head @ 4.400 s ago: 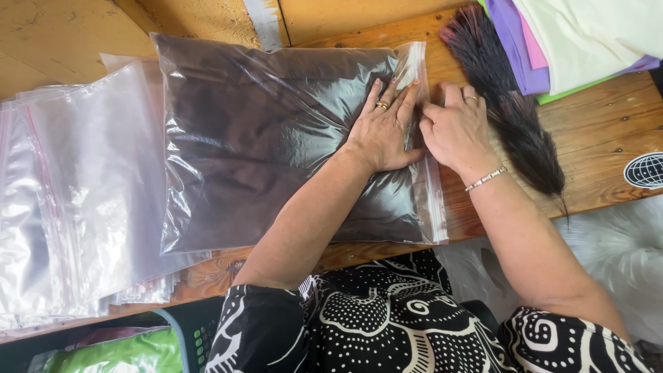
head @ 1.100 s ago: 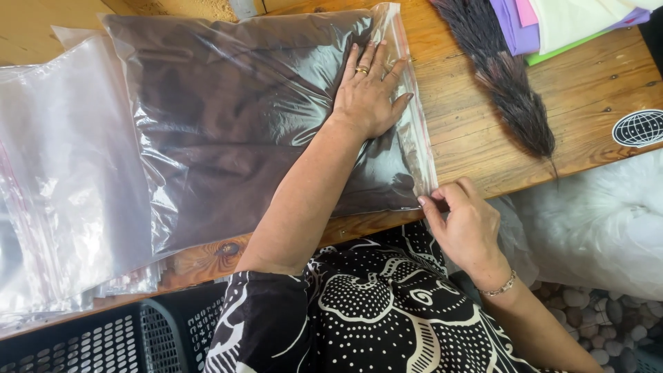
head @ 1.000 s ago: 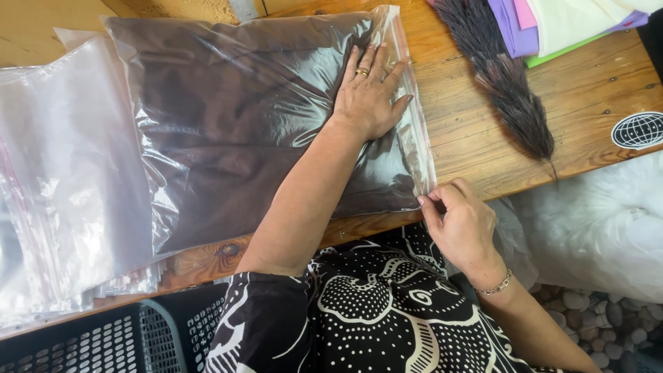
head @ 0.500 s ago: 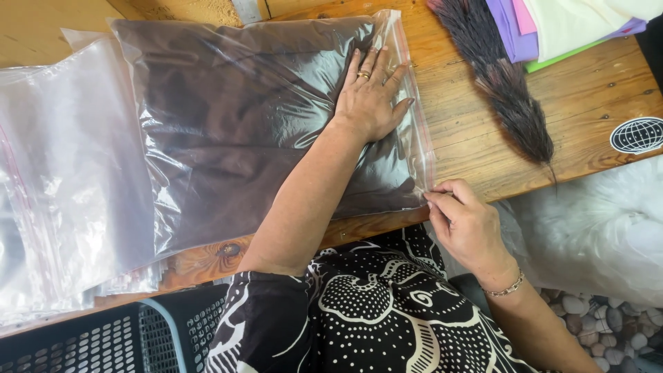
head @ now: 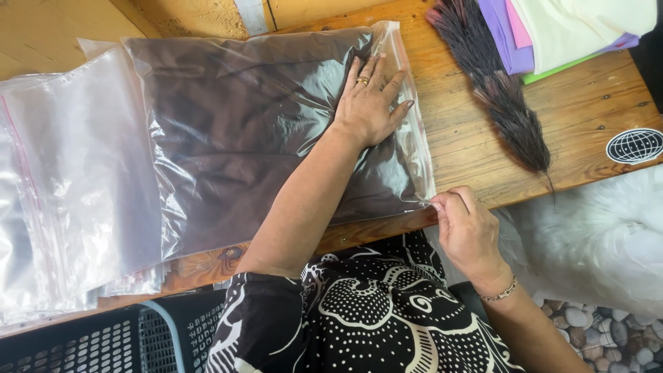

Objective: The person places a folded brown garment into a clear zip-top plastic bag, presses out air, and seals the bag. The person then uses a feather duster to wipe the exterior of the sealed bag.

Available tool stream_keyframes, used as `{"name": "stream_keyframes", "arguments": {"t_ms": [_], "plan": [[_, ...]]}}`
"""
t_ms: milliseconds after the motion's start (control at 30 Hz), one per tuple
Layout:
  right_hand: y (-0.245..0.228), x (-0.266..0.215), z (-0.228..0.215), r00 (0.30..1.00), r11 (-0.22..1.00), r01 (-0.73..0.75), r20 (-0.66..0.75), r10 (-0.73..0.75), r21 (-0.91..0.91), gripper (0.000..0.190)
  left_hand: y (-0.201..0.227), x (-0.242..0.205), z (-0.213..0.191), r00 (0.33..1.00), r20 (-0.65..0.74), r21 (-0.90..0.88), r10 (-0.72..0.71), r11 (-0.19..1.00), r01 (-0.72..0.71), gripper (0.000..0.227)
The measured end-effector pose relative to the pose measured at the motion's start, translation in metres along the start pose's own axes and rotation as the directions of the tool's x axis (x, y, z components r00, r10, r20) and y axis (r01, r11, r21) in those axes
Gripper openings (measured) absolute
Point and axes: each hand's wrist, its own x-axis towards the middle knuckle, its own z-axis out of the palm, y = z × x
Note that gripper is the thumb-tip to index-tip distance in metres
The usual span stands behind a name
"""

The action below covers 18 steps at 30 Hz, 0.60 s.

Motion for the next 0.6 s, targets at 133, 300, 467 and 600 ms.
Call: {"name": "stream_keyframes", "arguments": {"t_ms": [133, 300, 467, 600], "plan": [[0.009, -0.002, -0.006, 0.999, 0.998, -0.026, 0.026, 0.027, -0.054, 0.015, -0.002, -0.004, -0.016, 0.993, -0.119, -0.308, -0.023, 0.951, -0.015, 0.072], [0.034, 0.003, -0.016, 0.995, 0.985, -0.065, 0.065, 0.076, -0.163, 0.010, -0.005, -0.004, -0.045, 0.928, -0.347, -0.783, -0.136, 0.586, -0.207, 0.053], [0.074, 0.012, -0.029, 0.922, 0.939, -0.140, 0.305, 0.240, -0.315, 0.015, 0.033, -0.076, -0.157, 0.930, -0.253, -0.513, 0.265, 0.779, -0.361, 0.047], [0.091, 0.033, -0.068, 0.904, 0.958, -0.259, 0.319, 0.285, -0.121, 0.039, 0.035, -0.125, -0.166, 0.977, 0.012, -0.297, 0.215, 0.934, -0.201, 0.059]]}}
